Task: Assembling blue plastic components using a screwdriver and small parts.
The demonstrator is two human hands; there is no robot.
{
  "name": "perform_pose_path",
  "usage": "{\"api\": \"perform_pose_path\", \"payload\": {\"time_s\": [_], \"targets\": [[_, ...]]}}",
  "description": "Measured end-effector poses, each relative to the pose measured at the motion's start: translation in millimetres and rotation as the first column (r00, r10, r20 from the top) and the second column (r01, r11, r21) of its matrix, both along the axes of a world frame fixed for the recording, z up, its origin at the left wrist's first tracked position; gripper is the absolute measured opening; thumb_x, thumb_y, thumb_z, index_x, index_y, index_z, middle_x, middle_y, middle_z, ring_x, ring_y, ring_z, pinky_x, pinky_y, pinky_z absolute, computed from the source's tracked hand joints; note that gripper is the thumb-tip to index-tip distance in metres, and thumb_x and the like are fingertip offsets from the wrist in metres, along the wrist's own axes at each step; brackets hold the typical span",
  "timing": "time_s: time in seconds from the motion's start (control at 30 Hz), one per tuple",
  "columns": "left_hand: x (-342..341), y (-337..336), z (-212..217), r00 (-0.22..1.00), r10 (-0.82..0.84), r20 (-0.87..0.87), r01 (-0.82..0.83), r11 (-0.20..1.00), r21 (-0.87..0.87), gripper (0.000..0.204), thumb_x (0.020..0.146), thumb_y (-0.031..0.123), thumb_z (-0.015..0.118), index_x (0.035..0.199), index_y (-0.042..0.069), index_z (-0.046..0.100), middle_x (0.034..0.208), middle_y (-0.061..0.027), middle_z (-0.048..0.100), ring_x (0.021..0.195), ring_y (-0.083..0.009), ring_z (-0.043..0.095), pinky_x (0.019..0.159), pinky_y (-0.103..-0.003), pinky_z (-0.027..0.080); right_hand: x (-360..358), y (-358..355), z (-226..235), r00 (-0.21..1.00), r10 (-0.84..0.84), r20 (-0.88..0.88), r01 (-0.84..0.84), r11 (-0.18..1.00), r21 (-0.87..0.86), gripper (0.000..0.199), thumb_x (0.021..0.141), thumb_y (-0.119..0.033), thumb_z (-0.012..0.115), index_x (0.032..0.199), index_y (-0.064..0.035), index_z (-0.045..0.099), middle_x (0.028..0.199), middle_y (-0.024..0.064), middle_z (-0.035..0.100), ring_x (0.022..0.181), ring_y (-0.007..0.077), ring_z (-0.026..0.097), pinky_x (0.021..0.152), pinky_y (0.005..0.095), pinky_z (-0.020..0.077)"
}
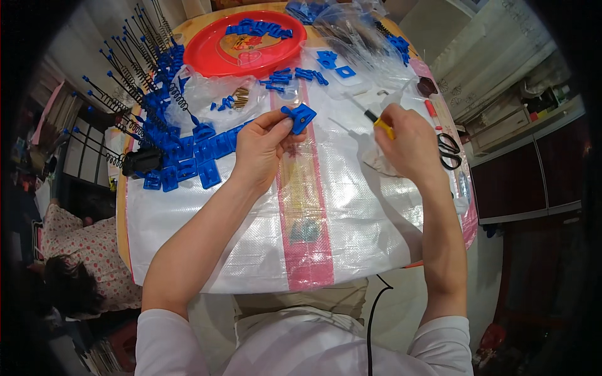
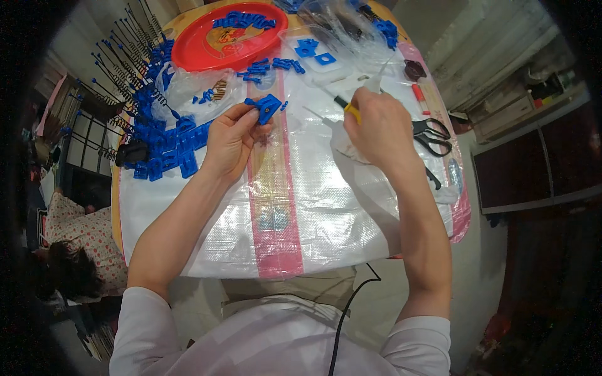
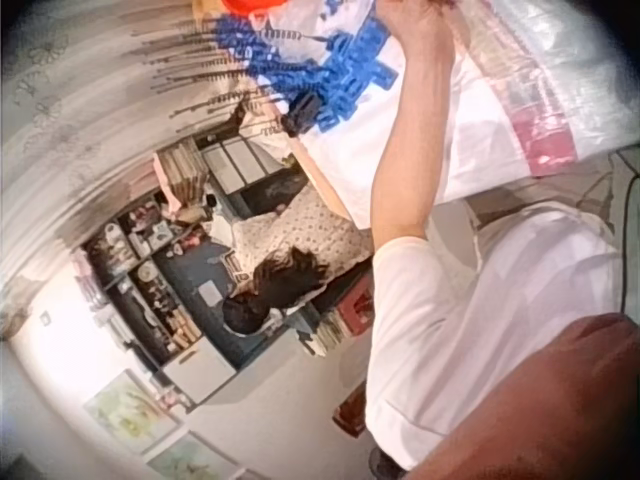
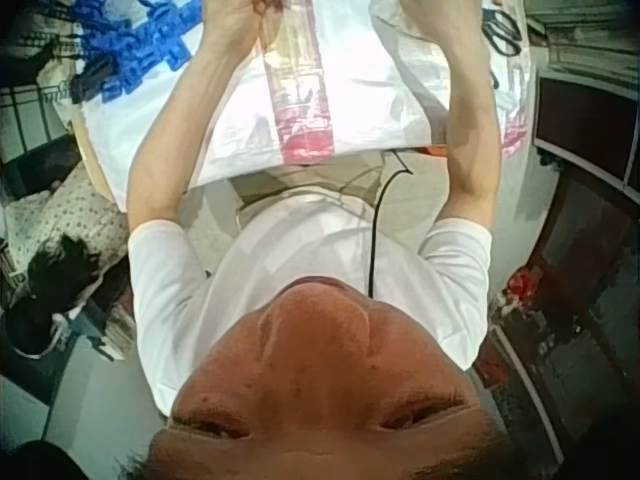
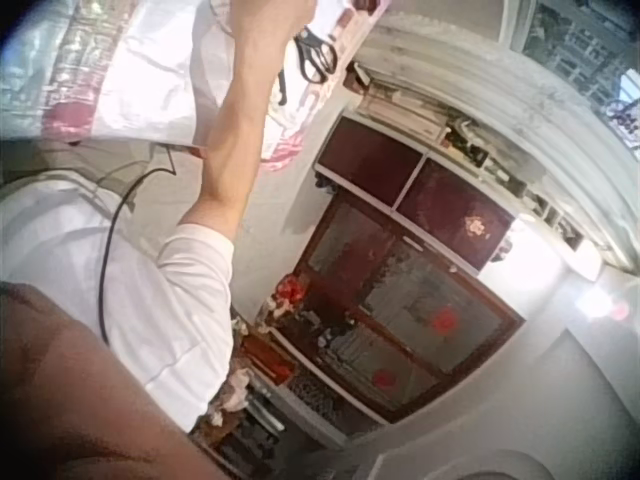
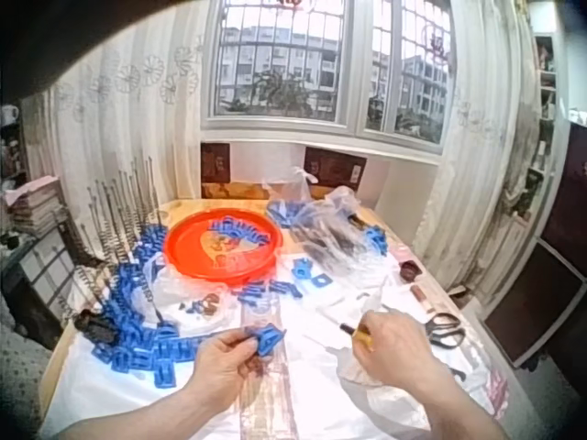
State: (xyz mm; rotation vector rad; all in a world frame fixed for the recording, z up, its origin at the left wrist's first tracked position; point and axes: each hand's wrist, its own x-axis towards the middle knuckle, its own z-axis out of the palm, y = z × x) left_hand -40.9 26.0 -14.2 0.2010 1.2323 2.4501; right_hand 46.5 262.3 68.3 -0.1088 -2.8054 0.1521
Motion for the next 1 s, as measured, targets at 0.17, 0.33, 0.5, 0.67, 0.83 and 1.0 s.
{"api": "perform_pose_path", "payload": {"time_s": [0.17,0.33,0.5,0.67,0.83,1.0], "targets": [[0,1,-2,1.000,0.017,-0.005,-0.016,0.999,0.031,0.020,0.096,0.000,0.058,0.115,-0.006,0.061,0.110,-0.0155,0.068,0.093,-0.0218,0.070,0.083,-0.032,0.060,7,-16,-3,0.910,0.179,-0.374,-0.307,0.898,-0.315,0.016,0.089,-0.017,0.070,0.096,-0.0026,0.068,0.079,0.0120,0.067,0.068,0.0284,0.065,0.062,0.0374,0.0498],[1,2,-3,0.998,0.050,-0.026,-0.048,0.998,0.041,0.020,0.096,0.001,0.060,0.115,-0.005,0.061,0.109,-0.0148,0.069,0.092,-0.0220,0.070,0.085,-0.034,0.059,18,-19,-21,0.886,0.168,-0.433,-0.404,0.739,-0.540,0.027,0.079,-0.004,0.079,0.102,-0.0030,0.068,0.084,0.0107,0.066,0.070,0.0228,0.065,0.064,0.0299,0.0517],[1,4,-1,0.998,0.060,-0.018,-0.059,0.997,0.042,0.020,0.096,0.001,0.060,0.115,-0.006,0.061,0.107,-0.0149,0.069,0.092,-0.0220,0.070,0.085,-0.034,0.059,15,-20,-12,0.759,0.286,-0.585,-0.532,0.790,-0.304,0.029,0.072,0.005,0.079,0.098,-0.0018,0.066,0.094,0.0117,0.065,0.079,0.0227,0.066,0.067,0.0284,0.0533],[0,2,1,0.998,0.063,0.016,-0.064,0.995,0.080,0.019,0.096,0.001,0.060,0.114,-0.007,0.060,0.107,-0.0158,0.069,0.092,-0.0222,0.070,0.085,-0.034,0.060,22,-25,-11,0.675,0.340,-0.655,-0.577,0.796,-0.181,0.033,0.067,0.009,0.076,0.095,-0.0033,0.067,0.093,0.0114,0.064,0.078,0.0218,0.065,0.066,0.0293,0.0540],[0,3,2,0.997,0.076,0.019,-0.078,0.994,0.074,0.019,0.096,0.000,0.059,0.114,-0.007,0.059,0.107,-0.0158,0.068,0.092,-0.0226,0.070,0.085,-0.034,0.060,21,-29,-11,0.668,0.415,-0.618,-0.607,0.784,-0.130,0.031,0.064,0.011,0.075,0.091,-0.0034,0.067,0.090,0.0109,0.064,0.075,0.0208,0.065,0.062,0.0288,0.0538],[0,3,2,0.997,0.078,0.006,-0.078,0.996,0.051,0.017,0.096,0.000,0.059,0.111,-0.007,0.061,0.107,-0.0154,0.068,0.093,-0.0225,0.070,0.084,-0.034,0.060,21,-27,-17,0.679,0.429,-0.596,-0.610,0.781,-0.134,0.035,0.064,0.011,0.075,0.095,-0.0028,0.066,0.093,0.0121,0.064,0.078,0.0210,0.065,0.068,0.0290,0.0534]]}}
